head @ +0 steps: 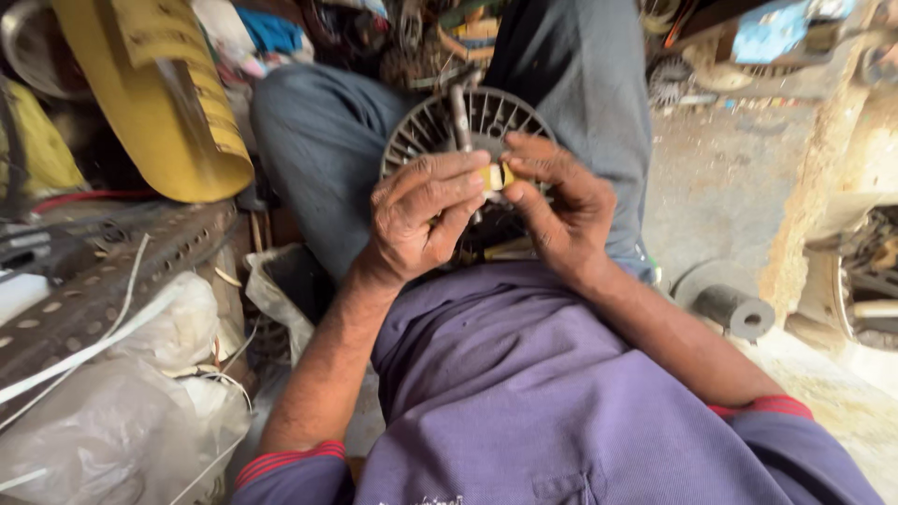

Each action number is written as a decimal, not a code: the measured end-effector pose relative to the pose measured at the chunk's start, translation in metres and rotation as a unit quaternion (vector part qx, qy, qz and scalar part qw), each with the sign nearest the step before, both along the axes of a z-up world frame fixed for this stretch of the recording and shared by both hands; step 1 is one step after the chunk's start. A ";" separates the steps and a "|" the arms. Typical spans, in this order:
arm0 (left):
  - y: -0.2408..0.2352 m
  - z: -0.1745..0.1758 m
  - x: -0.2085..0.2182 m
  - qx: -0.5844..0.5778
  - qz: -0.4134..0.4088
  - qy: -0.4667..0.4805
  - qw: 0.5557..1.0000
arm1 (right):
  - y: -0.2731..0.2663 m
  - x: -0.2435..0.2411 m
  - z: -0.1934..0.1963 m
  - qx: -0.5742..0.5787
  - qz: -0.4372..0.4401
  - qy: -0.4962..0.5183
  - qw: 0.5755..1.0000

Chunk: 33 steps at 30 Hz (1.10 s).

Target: The person places insulation pieces into the slots of an electric motor stator by hand and with a tool. They use scissors to cut strips of yellow insulation paper and carefully insert them into the core channels.

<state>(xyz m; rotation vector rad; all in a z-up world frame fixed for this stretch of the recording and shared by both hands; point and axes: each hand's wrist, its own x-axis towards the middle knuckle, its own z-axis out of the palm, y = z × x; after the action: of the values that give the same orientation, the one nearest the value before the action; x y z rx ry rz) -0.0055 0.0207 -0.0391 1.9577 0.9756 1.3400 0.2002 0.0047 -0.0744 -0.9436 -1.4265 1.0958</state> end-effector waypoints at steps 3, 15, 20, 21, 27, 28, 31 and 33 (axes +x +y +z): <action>-0.007 -0.003 0.004 -0.028 0.025 -0.024 0.999 | -0.003 -0.005 -0.008 -0.049 -0.010 0.061 0.997; -0.041 0.000 -0.022 -0.023 0.171 -0.018 0.985 | 0.083 0.041 0.027 -0.041 0.218 -0.064 0.973; -0.065 -0.032 -0.009 0.088 0.223 0.250 0.938 | 0.140 0.007 0.039 -0.135 0.476 -0.079 0.866; -0.066 -0.037 -0.005 0.087 0.234 0.254 0.934 | 0.145 -0.001 0.039 -0.197 0.511 -0.122 0.828; -0.060 -0.026 0.000 0.046 0.249 0.125 0.959 | 0.156 0.001 0.039 -0.125 0.533 -0.178 0.818; -0.057 -0.021 0.000 0.052 0.245 0.131 0.959 | 0.155 0.003 0.038 -0.128 0.504 -0.203 0.830; -0.047 0.001 -0.002 0.038 0.217 0.138 0.966 | 0.150 0.004 0.030 -0.083 0.395 -0.242 0.882; -0.036 0.016 -0.010 -0.008 0.170 0.126 0.977 | 0.146 0.002 0.026 -0.072 0.351 -0.258 0.897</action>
<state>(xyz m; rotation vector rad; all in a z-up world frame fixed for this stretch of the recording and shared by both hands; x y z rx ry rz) -0.0153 -0.0155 -0.0226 2.0479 1.4943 1.2711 0.2022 0.1512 -0.0484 -0.8735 -2.2580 1.5623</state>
